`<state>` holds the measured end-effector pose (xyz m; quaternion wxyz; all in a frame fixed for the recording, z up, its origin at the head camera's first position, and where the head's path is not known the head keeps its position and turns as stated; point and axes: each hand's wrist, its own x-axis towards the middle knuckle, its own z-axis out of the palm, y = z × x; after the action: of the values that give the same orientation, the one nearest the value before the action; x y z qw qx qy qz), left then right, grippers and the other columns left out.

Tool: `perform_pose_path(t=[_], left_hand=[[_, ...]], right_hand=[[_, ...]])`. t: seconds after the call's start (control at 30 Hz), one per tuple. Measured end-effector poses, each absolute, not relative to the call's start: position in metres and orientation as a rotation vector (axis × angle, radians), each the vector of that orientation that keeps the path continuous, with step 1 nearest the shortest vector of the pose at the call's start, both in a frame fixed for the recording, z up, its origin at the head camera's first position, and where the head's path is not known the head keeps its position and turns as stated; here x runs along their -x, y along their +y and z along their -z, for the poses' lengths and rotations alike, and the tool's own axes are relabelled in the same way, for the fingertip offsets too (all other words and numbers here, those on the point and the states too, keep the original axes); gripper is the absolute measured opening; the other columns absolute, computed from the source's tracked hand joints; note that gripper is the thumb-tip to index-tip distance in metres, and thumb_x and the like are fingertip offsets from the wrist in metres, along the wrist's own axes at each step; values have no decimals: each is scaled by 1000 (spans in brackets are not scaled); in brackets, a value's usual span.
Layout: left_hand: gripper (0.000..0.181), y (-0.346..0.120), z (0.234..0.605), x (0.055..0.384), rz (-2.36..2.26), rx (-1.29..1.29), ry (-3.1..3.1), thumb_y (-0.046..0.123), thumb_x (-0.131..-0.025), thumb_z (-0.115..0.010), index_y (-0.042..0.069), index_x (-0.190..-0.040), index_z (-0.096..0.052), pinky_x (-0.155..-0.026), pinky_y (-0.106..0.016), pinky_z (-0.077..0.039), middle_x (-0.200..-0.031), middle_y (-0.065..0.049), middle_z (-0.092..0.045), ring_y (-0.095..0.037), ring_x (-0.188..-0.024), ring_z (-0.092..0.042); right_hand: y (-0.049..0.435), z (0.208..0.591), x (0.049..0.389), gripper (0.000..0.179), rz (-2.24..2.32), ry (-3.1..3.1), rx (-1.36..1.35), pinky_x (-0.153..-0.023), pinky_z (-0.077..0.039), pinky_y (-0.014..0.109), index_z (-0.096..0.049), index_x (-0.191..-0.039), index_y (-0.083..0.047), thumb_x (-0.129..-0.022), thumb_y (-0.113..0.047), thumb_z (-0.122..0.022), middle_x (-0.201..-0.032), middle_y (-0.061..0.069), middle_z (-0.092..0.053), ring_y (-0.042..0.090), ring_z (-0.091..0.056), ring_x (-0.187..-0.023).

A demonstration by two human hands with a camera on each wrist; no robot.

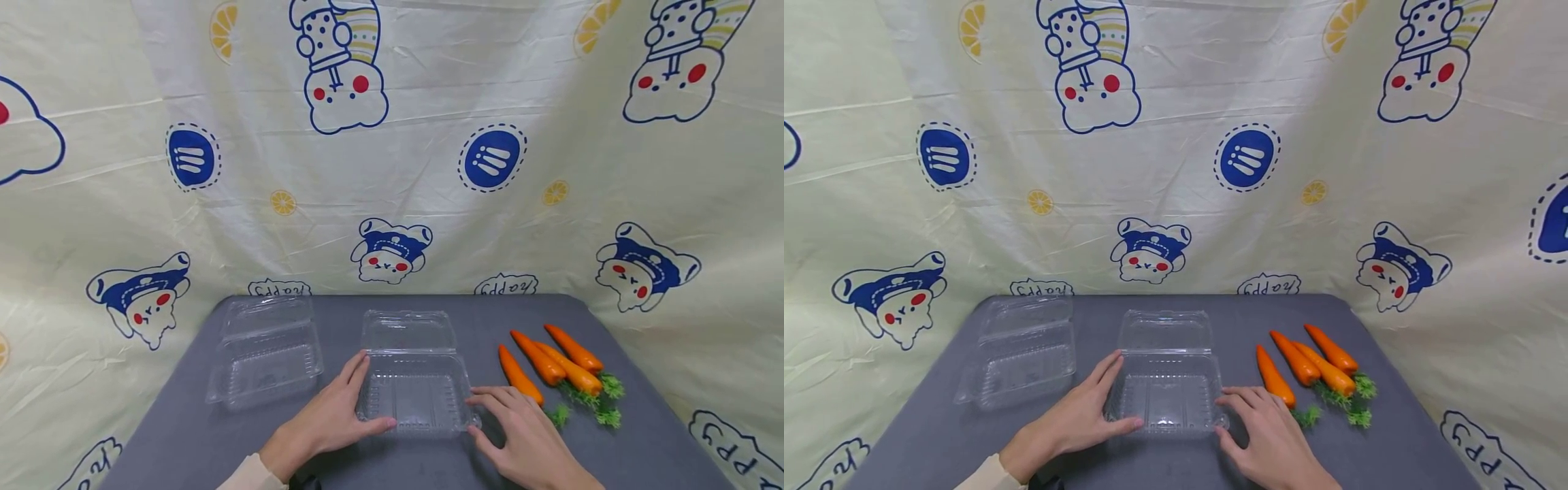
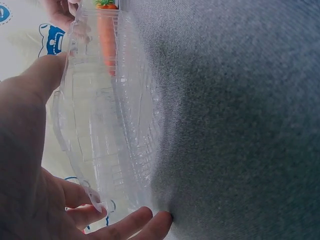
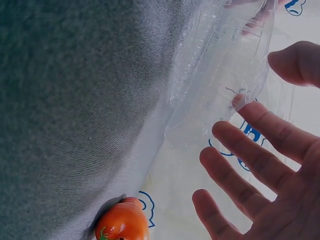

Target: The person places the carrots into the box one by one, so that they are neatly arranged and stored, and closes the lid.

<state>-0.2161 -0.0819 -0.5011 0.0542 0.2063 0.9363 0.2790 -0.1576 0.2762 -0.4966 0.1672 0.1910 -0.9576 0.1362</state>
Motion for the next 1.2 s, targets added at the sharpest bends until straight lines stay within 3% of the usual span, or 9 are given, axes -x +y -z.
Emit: perform_pose_path(t=[0.6, 0.8, 1.0, 1.2], left_hand=[[130, -86, 493, 213, -850, -625, 2797, 81, -96, -80, 6, -186, -24, -128, -67, -54, -198, -10, -17, -43, -160, -60], [130, -85, 491, 216, -828, -640, 2793, 82, -96, -79, 6, -186, -25, -128, -66, -54, -198, -10, -17, -44, -159, -61], [130, -85, 492, 217, -826, -647, 2786, 81, -96, -80, 6, -186, -24, -127, -66, -54, -198, -11, -17, -45, -160, -61], [130, -83, 493, 216, -822, -646, 2770, 80, -96, -81, 6, -186, -24, -128, -67, -54, -198, -11, -15, -46, -160, -60]], right_hand=[[277, 486, 161, 28, -407, -2732, -603, -102, -68, 53, -85, -128, -33, -102, -41, -91, -141, -12, -80, 18, -76, -127], [281, 482, 163, 41, -420, -2745, -559, -102, -68, 52, -80, -140, -28, -104, -44, -89, -138, -12, -80, 18, -78, -125], [291, 480, 168, 40, -445, -2745, -481, -101, -68, 56, -80, -140, -24, -104, -37, -90, -135, -6, -81, 22, -79, -120], [312, 478, 181, 42, -459, -2764, -371, -100, -67, 65, -80, -141, -19, -104, -36, -90, -138, 7, -80, 35, -78, -122]])
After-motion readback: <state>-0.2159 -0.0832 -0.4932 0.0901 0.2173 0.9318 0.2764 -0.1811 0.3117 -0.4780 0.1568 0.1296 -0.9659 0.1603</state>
